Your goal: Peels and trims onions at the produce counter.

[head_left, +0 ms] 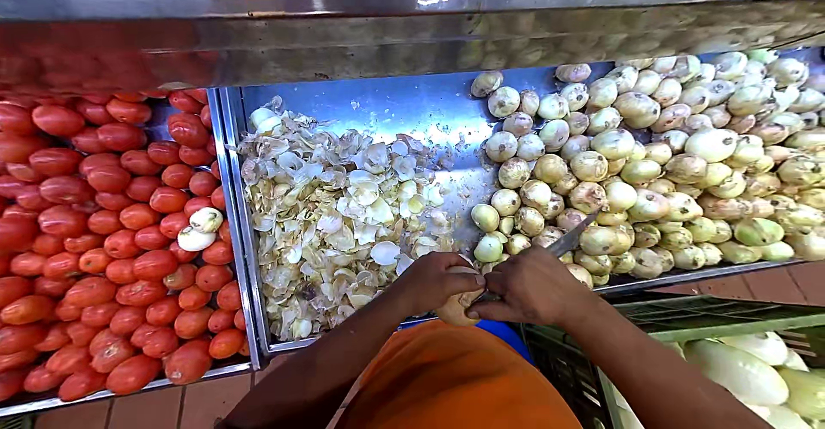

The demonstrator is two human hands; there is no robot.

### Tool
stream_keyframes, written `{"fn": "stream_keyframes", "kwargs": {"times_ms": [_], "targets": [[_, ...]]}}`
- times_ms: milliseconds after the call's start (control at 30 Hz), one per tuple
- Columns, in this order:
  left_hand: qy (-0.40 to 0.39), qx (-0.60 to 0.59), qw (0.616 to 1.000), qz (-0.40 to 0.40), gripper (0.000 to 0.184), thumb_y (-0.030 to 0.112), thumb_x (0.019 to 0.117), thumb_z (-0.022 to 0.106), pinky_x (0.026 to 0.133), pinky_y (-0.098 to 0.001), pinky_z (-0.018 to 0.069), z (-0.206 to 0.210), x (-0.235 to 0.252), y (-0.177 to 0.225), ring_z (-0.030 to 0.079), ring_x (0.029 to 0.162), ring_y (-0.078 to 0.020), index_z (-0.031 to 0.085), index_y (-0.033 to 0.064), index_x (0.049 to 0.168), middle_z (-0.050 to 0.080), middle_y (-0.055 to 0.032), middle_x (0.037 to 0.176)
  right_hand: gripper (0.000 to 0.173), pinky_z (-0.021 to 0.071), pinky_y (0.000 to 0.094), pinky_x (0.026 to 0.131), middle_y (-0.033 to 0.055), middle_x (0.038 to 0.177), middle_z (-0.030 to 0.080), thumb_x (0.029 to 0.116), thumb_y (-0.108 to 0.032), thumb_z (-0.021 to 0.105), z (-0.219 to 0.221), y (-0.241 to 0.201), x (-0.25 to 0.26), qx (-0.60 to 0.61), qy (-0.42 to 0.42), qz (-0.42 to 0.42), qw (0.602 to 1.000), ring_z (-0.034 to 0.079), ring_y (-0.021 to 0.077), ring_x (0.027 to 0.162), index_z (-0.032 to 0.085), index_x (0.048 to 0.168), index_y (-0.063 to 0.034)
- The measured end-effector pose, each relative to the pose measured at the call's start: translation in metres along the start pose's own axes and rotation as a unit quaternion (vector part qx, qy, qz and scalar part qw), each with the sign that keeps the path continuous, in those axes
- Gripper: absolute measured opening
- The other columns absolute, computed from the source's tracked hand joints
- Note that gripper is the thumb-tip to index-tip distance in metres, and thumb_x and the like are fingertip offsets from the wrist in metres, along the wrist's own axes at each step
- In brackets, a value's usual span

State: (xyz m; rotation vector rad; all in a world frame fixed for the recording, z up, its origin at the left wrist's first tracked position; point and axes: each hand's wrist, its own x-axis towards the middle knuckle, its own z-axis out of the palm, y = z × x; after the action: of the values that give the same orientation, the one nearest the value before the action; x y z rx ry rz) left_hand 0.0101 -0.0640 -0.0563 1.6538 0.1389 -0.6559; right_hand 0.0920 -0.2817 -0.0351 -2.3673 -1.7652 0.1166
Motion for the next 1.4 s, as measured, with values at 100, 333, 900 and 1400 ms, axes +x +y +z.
{"fn": "stream_keyframes", "kwargs": {"times_ms": [100, 333, 900, 1400], "targets": [[-0.014, -0.04, 0.999, -0.002, 0.036, 0.04, 0.0971, 0.065, 0.08, -0.0414, 0.0571, 0.001, -0.002, -0.001, 0.069, 0.088, -0.0183, 0.072, 0.0091, 0.114, 0.072, -0.0093, 0.098, 0.071, 0.0389, 0.034, 0.041, -0.0034, 0.048, 0.042, 0.0952, -0.077, 0.042, 0.006, -0.005, -0.007, -0.025, 0.061, -0.005, 0.998, 0.049, 0.0138, 0.043, 0.053, 0.058, -0.0171], [-0.029, -0.145, 0.989, -0.011, 0.03, 0.031, 0.0971, 0.067, 0.081, -0.0389, 0.0575, 0.001, -0.004, -0.004, 0.069, 0.088, -0.0188, 0.071, 0.0046, 0.112, 0.071, -0.0118, 0.098, 0.066, 0.0336, 0.0323, 0.04, -0.0019, 0.048, 0.038, 0.0975, -0.068, 0.048, 0.016, -0.02, -0.015, -0.053, 0.162, 0.008, 0.985, 0.044, 0.0148, 0.041, 0.044, 0.056, -0.0158], [-0.009, -0.128, 0.992, -0.006, 0.029, 0.029, 0.1012, 0.06, 0.076, -0.0398, 0.0581, -0.026, -0.01, 0.012, 0.069, 0.083, -0.0203, 0.069, 0.0038, 0.113, 0.071, -0.0132, 0.095, 0.074, 0.0433, 0.0373, 0.042, -0.003, 0.054, 0.049, 0.0858, -0.087, 0.043, -0.013, -0.024, -0.006, -0.024, -0.003, 0.157, 0.987, 0.054, 0.0158, 0.047, 0.057, 0.065, -0.0172], [-0.025, -0.015, 0.999, -0.046, 0.035, 0.041, 0.0968, 0.068, 0.085, -0.0461, 0.0554, -0.015, 0.003, -0.003, 0.068, 0.093, -0.0213, 0.072, 0.0091, 0.112, 0.071, -0.011, 0.099, 0.079, 0.044, 0.0383, 0.044, -0.0014, 0.052, 0.05, 0.086, -0.089, 0.037, -0.01, -0.026, 0.007, -0.048, -0.104, 0.093, 0.989, 0.058, 0.0168, 0.049, 0.058, 0.062, -0.0173]]}}
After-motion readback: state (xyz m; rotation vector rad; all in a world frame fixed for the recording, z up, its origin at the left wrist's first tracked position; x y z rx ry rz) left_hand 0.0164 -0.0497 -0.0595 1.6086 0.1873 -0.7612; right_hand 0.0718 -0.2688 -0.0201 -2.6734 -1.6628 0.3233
